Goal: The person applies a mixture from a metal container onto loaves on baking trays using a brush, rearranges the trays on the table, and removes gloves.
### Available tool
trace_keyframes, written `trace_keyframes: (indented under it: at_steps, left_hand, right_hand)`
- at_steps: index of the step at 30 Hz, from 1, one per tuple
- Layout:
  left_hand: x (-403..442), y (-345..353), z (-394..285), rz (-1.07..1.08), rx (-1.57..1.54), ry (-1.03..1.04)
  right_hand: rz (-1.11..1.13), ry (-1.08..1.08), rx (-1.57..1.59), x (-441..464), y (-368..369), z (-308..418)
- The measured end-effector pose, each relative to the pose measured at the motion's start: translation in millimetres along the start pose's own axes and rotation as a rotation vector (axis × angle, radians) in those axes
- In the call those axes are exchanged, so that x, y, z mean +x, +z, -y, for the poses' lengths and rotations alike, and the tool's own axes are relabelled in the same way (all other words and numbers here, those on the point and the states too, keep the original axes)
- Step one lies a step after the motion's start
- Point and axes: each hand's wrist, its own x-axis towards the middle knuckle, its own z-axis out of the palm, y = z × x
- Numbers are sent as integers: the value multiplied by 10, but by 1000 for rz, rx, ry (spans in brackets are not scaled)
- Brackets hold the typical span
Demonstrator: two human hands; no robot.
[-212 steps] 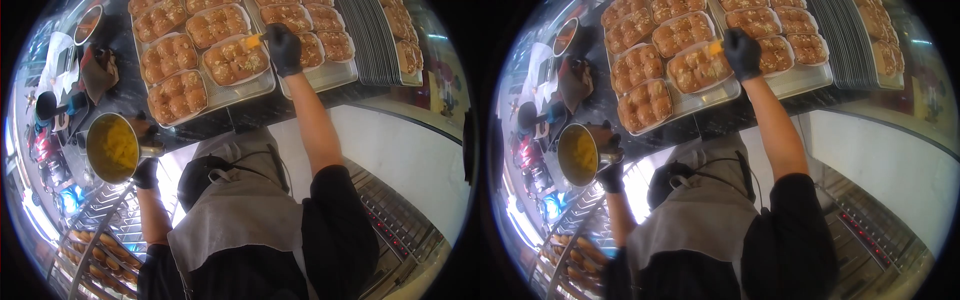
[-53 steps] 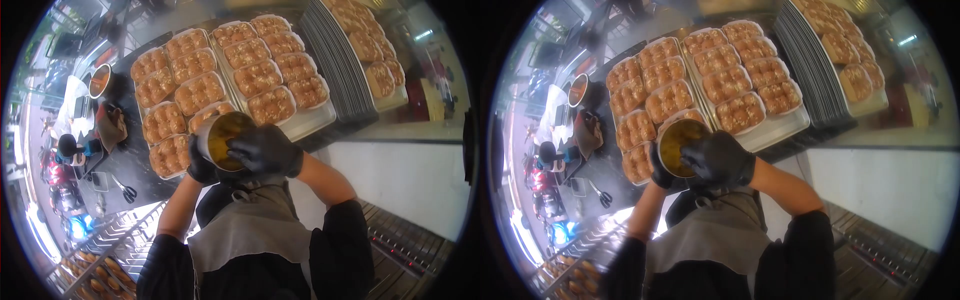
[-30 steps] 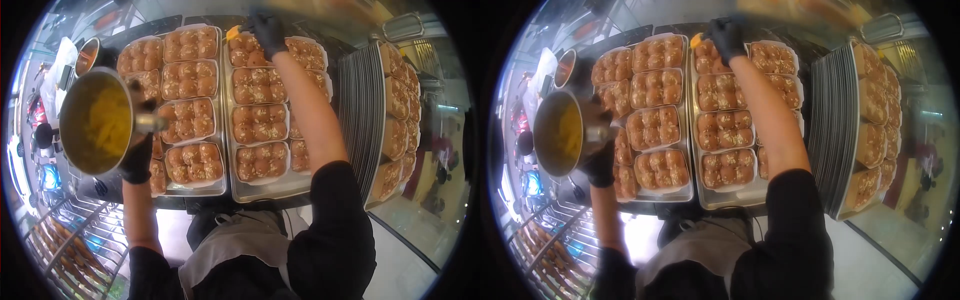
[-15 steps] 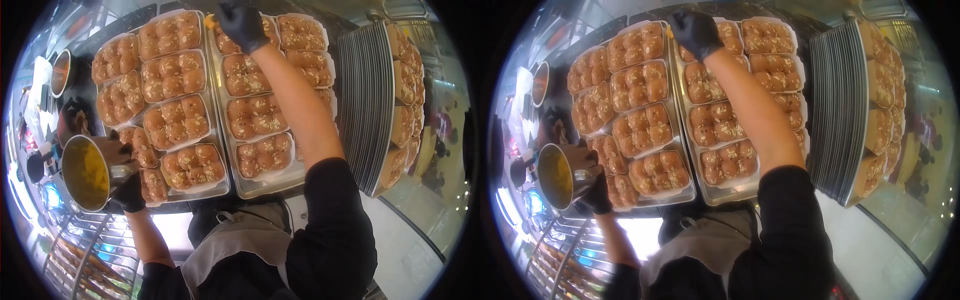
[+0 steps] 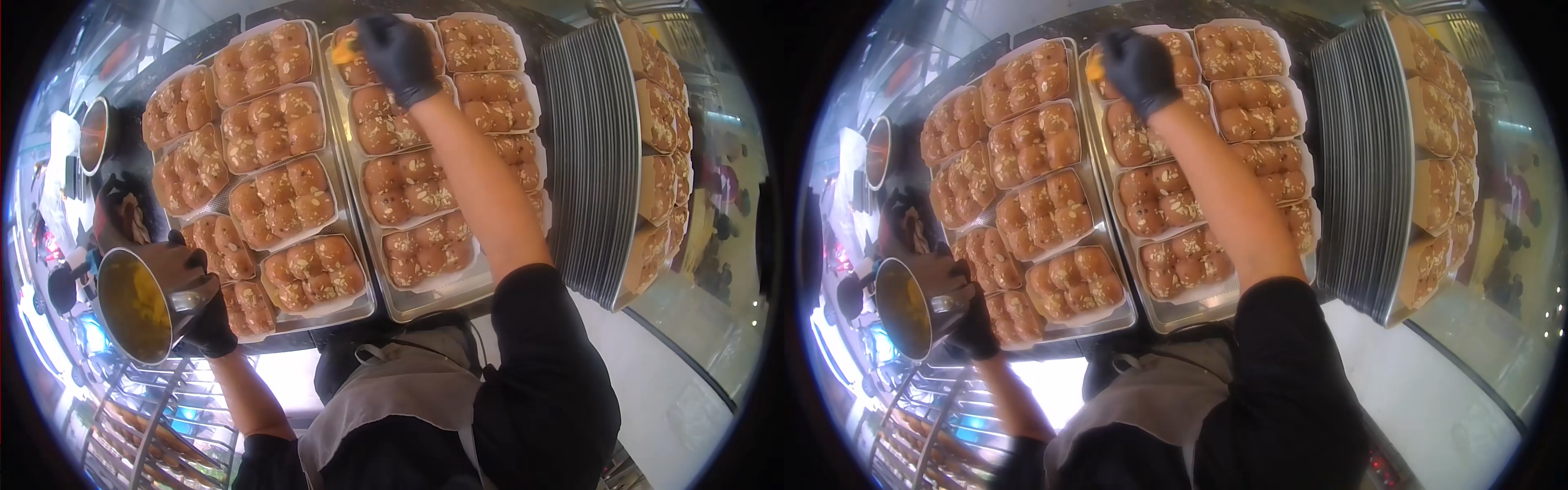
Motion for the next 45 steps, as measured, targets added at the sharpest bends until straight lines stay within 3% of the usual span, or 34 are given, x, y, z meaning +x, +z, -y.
trace_keyframes:
  at_steps: [2,3,5,7,8,9,10,12,14,15,16,17,18,19,20,21,23,25,26,28,29,30,32,33,34,36,37,39,40,42,43,45]
  left_hand:
    - [11,-100,-53,89,40,-19]
    - [10,-191,-82,174,82,-36]
    - [3,-311,-96,351,172,-78]
    - [-57,-164,4,453,231,-110]
    - [-192,118,175,104,287,-7]
    - [-270,281,271,-245,337,103]
    - [-234,198,244,-237,348,100]
    - [-96,-121,126,532,-65,-306]
    - [-91,-177,68,488,-32,-297]
    - [-94,-224,39,439,-3,-283]
    - [-42,-427,-6,439,-4,-280]
    - [50,-731,-62,342,-300,-342]
    - [84,-881,-99,237,-591,-397]
    - [44,-763,-53,243,-587,-395]
    - [-21,-537,43,349,-234,-335]
    - [-62,-348,106,445,121,-270]
    - [-55,-131,168,387,120,-236]
    - [-50,-86,170,323,112,-196]
    - [-32,-112,167,327,143,-178]
    - [4,-215,146,334,202,-136]
    - [12,-282,143,334,229,-112]
    - [-5,-355,135,328,260,-92]
    - [-30,-433,142,322,325,-57]
    - [-23,-437,150,324,359,-41]
    - [-53,-337,187,334,361,-43]
    - [-195,-66,303,474,23,-314]
    - [-231,-46,323,484,28,-313]
    - [-327,-74,342,365,17,-396]
    - [-358,-70,372,373,17,-390]
    - [-424,-26,446,385,-69,-480]
    - [-470,65,511,373,-170,-541]
    - [-642,295,651,405,-157,-562]
  right_hand:
    - [113,213,-341,74,-498,-355]
    - [114,211,-341,62,-523,-304]
    - [128,80,-757,2,-643,-166]
    - [124,-250,-380,-136,-353,-76]
    - [159,-211,-497,-205,-190,142]
    - [195,-259,-312,-230,-54,234]
    - [233,-146,-209,-251,-6,373]
    - [147,71,-105,-260,-48,254]
    - [55,334,-51,-229,-395,2]
    - [57,331,-48,-231,-559,-31]
    - [51,289,-268,-240,-720,-35]
    - [43,247,-487,-267,-805,-12]
    - [43,250,-484,-341,-746,24]
    - [94,46,-444,-424,-596,66]
    - [139,-157,-404,-466,-461,140]
    - [169,-139,-273,-478,-369,316]
    - [190,-122,-146,-467,-197,407]
    - [15,63,84,-448,-18,197]
    - [70,284,137,-405,-132,97]
    - [12,371,33,-338,-441,-106]
    - [-70,266,-154,-317,-585,-175]
    - [-68,260,-153,-296,-675,-157]
    - [-12,38,-536,-257,-828,-57]
    - [26,-124,-467,-327,-713,-183]
    - [16,-123,-470,-366,-605,-112]
    - [281,-236,-311,-455,-440,119]
    - [269,-238,-312,-463,-463,148]
    - [60,128,79,-481,-500,198]
    - [71,415,249,-475,-589,-43]
    - [-79,539,165,-469,-874,-305]
    - [-84,528,170,-468,-915,-285]
    - [-47,-19,-245,-562,-1044,-186]
